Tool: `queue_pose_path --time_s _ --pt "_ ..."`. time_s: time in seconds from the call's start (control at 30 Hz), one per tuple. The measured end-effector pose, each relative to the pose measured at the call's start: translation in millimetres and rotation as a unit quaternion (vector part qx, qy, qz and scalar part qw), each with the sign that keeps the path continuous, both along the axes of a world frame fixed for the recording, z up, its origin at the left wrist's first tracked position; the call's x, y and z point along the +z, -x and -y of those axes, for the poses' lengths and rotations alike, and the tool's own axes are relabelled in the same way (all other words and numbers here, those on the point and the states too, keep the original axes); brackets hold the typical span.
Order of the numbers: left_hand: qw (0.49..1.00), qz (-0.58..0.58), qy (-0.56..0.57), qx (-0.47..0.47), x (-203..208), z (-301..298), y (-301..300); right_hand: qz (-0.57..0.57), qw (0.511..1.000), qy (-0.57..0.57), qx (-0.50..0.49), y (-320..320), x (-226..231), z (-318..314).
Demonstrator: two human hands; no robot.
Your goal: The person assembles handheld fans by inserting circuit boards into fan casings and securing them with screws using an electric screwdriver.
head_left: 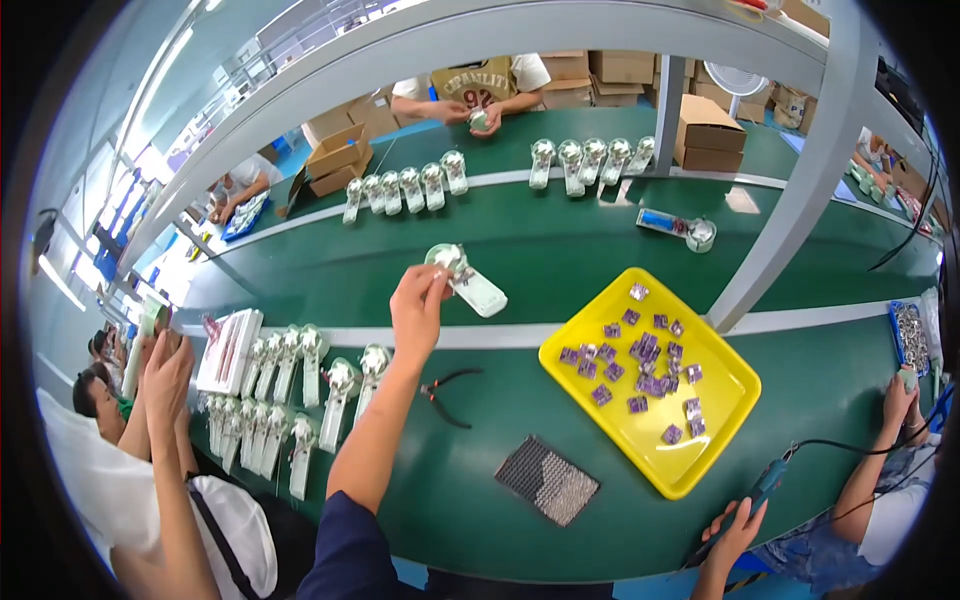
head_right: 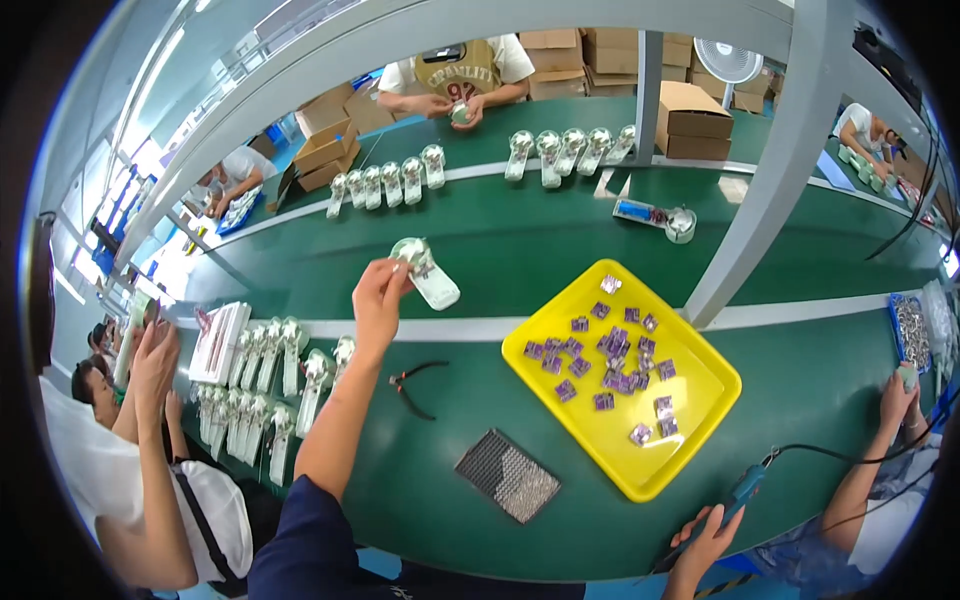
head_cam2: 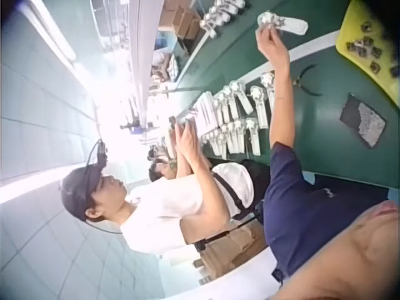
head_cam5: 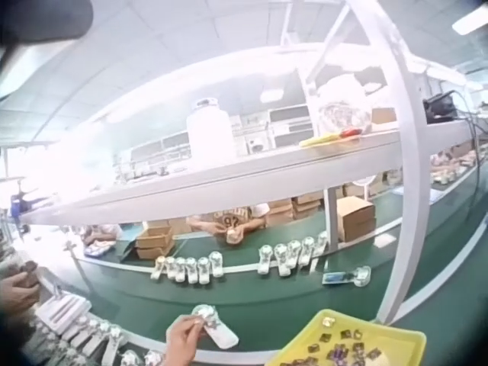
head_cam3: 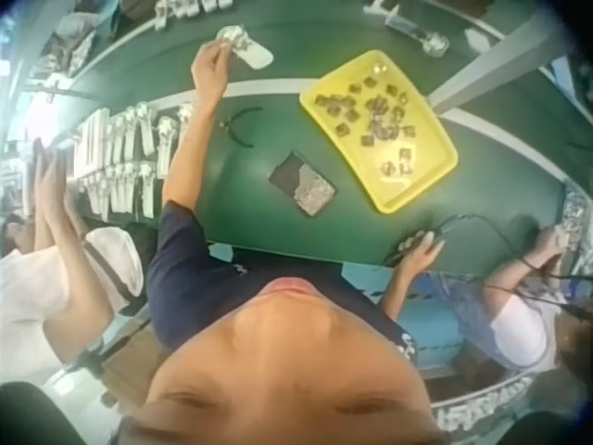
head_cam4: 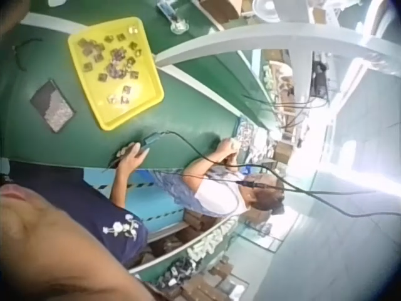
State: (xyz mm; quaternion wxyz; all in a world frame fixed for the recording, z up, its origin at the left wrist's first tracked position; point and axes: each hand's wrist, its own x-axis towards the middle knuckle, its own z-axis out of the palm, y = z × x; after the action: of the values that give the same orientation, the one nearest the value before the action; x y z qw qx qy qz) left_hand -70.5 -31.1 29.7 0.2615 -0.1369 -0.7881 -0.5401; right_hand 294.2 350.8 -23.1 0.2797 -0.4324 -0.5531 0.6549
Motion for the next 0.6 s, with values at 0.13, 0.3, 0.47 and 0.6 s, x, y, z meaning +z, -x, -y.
queue_pose_path --time_s 0.13,0.3,0.47,0.6 --pt "0.995 0.053 -0.069 -0.052 -10 -29 125 0.041 0.998 -0.051 -0.009 0 -6 0" --pt "0.990 0.016 -0.099 -0.102 -47 -48 270 0.086 0.996 -0.010 -0.012 2 6 1" --pt "0.994 -0.030 -0.062 -0.086 -87 -68 367 0.117 0.991 0.007 -0.060 4 6 5" --pt "0.998 -0.030 -0.006 -0.050 -108 -94 387 0.114 0.988 0.023 -0.106 -4 5 11"
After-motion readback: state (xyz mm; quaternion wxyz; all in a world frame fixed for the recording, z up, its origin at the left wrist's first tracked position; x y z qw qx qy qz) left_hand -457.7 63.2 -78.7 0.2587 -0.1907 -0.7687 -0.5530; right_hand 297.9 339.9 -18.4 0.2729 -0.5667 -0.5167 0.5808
